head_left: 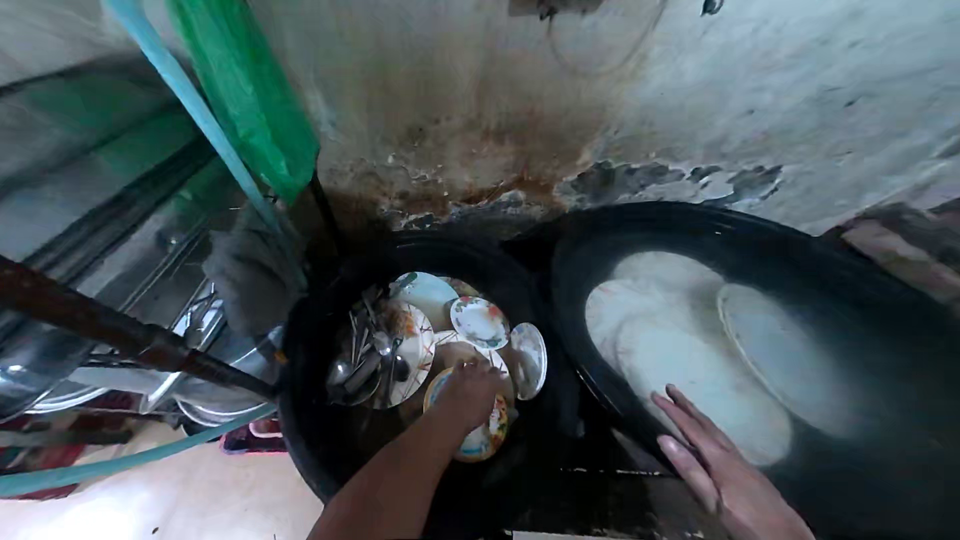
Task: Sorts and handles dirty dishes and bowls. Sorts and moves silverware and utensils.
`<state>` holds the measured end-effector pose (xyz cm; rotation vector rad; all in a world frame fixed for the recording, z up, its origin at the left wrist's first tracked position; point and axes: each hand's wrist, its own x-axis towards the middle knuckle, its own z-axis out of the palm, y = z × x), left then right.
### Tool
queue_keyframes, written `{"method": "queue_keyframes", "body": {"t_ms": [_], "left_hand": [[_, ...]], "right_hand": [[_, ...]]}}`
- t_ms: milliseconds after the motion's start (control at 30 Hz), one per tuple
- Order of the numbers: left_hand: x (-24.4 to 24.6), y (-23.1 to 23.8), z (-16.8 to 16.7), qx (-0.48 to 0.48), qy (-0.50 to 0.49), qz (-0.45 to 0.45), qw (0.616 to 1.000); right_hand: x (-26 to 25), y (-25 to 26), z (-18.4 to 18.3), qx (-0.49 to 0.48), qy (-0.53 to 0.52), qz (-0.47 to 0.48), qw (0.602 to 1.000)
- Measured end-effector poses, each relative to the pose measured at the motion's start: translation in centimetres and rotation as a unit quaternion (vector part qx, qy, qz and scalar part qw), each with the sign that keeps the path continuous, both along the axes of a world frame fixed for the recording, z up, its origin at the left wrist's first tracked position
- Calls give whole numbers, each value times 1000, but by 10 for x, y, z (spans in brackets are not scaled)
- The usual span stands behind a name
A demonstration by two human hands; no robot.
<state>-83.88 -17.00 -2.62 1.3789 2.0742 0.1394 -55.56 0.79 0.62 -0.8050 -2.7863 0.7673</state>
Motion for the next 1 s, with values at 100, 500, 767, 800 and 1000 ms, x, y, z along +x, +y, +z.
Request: {"method": "queue_keyframes", "body": {"t_ms": [100, 500, 767, 800, 1000], "left_hand": [[-7, 18, -5, -63, 8, 3, 998], [-47, 20, 51, -74, -56, -14, 996], [-110, 26, 58, 35, -71, 364, 928], [-114, 26, 44, 54, -85, 411, 906], [-101, 29, 13, 120, -122, 454, 875]], "right_hand": [[1, 0, 6, -29, 7, 14, 999], [11, 12, 0, -111, 59, 53, 991], [10, 11, -6, -85, 58, 31, 994], [10, 10, -8, -71, 57, 27, 996], [16, 12, -19, -60, 65, 6, 996]]}}
